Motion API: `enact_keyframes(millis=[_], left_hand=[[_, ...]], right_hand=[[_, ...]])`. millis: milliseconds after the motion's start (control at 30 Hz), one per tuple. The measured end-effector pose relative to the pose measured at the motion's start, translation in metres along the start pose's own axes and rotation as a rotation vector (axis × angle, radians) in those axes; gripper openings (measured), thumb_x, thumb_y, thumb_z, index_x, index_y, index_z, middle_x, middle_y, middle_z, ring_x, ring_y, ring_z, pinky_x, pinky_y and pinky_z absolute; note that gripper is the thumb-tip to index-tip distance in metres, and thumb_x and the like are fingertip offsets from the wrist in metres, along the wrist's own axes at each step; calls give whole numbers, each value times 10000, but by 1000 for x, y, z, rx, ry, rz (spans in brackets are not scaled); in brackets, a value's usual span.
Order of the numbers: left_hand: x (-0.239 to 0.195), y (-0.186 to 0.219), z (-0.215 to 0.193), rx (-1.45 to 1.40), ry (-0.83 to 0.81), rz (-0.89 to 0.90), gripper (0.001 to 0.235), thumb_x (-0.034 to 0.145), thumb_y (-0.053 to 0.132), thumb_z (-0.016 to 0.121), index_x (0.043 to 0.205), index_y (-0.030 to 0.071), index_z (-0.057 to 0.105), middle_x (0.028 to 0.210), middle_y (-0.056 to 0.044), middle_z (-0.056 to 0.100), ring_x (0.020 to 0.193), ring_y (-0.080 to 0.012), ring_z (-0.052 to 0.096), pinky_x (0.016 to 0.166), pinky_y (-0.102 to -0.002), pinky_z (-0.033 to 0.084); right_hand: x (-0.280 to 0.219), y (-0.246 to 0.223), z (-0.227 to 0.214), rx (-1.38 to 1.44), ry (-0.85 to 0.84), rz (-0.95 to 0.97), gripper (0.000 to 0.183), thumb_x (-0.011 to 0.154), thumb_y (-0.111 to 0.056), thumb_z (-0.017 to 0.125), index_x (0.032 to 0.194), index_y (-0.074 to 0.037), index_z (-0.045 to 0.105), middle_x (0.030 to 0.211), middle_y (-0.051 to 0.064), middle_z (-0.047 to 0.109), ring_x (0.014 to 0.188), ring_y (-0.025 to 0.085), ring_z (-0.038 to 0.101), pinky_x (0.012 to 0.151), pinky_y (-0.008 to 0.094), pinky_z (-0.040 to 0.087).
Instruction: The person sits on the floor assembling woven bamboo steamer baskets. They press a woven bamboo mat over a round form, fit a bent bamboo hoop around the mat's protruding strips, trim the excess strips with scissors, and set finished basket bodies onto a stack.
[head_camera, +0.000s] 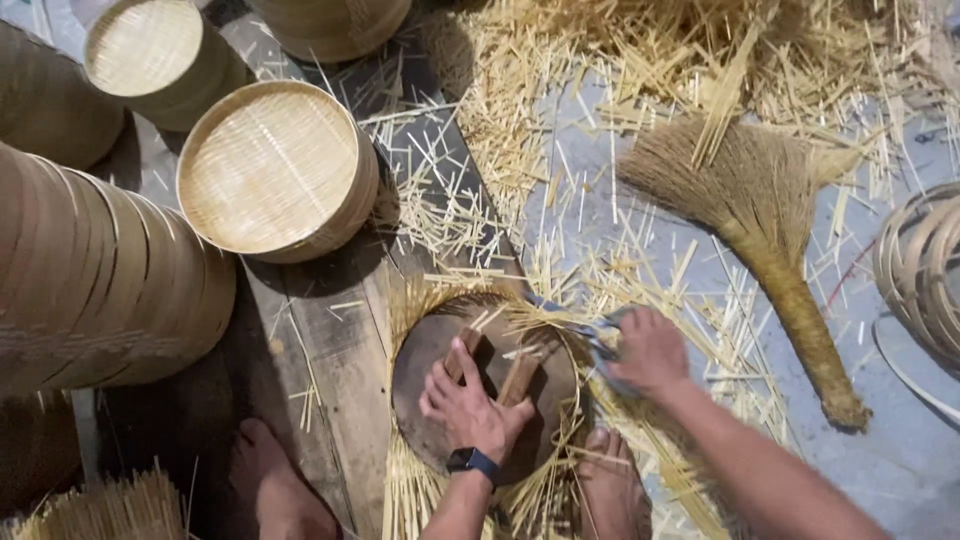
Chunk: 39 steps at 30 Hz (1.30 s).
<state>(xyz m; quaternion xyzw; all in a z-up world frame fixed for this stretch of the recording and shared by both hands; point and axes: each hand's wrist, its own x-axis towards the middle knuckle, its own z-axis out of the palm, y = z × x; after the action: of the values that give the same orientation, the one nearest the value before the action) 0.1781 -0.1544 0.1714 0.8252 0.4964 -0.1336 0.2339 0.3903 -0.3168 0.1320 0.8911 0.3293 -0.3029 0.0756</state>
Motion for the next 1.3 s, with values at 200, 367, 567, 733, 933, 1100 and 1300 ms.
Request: enact_keyframes(millis=[200, 367, 567, 733, 933, 1100, 1300], left_hand=[[4, -14, 3, -22, 62, 88, 1516, 473, 550, 992, 1611, 198, 53, 1531, -329, 254, 1426, -482, 229, 1141, -689, 124], [-6, -14, -12, -2, -68, 199, 1482, 453, 498, 991, 1585, 168, 93, 1486, -296, 280, 1416, -478, 238, 1128, -688, 142], [-5, -23, -9, -52, 49, 308, 1453, 421, 452, 974, 1571, 130, 146, 1444, -272, 328, 1393, -468, 271, 1105, -672, 166], [-4, -27, -25, -28, -10, 400, 1417, 465, 542, 945, 1582, 132, 175, 1437, -291, 342, 1372, -478, 283, 1103, -643, 157], [4, -32, 4, -209, 131, 319, 945, 741, 674, 775, 1473, 162, 466, 1294, -229, 473, 1270, -409, 404, 1098, -609, 178], [9, -28, -3, -270, 221, 422, 559, 876, 544, 723, 1307, 191, 671, 1148, -166, 552, 1176, -351, 485, 1061, -551, 262], [14, -28, -4, -225, 329, 563, 460, 841, 482, 754, 1201, 197, 728, 1062, -149, 567, 1086, -348, 507, 976, -518, 321]], right_hand=[[7, -9, 0, 363, 300, 1, 579, 765, -533, 755, 1074, -58, 638, 1019, 168, 625, 905, 303, 587, 839, 476, 499], [20, 23, 30, 12, 241, -167, 319, 802, -469, 729, 862, -162, 790, 1363, 239, 557, 1260, 371, 534, 970, 494, 429], [15, -20, -2, -246, 269, -145, 374, 740, -273, 707, 1084, -126, 701, 979, 66, 667, 982, 228, 631, 889, 374, 521], [7, 6, -4, -114, 27, -127, 394, 930, -486, 626, 1100, -133, 674, 1092, 50, 637, 1060, 197, 624, 875, 374, 574], [43, -11, 22, -214, 323, -281, 453, 827, -468, 672, 973, -41, 625, 939, 114, 574, 851, 243, 589, 798, 416, 566], [16, 12, 4, -224, 21, -143, 137, 951, -168, 526, 1057, -112, 590, 1015, 69, 618, 953, 195, 628, 879, 358, 591], [19, -22, -11, -117, 81, -158, 438, 860, -502, 700, 1034, -109, 612, 965, 102, 601, 952, 250, 601, 912, 384, 519]])
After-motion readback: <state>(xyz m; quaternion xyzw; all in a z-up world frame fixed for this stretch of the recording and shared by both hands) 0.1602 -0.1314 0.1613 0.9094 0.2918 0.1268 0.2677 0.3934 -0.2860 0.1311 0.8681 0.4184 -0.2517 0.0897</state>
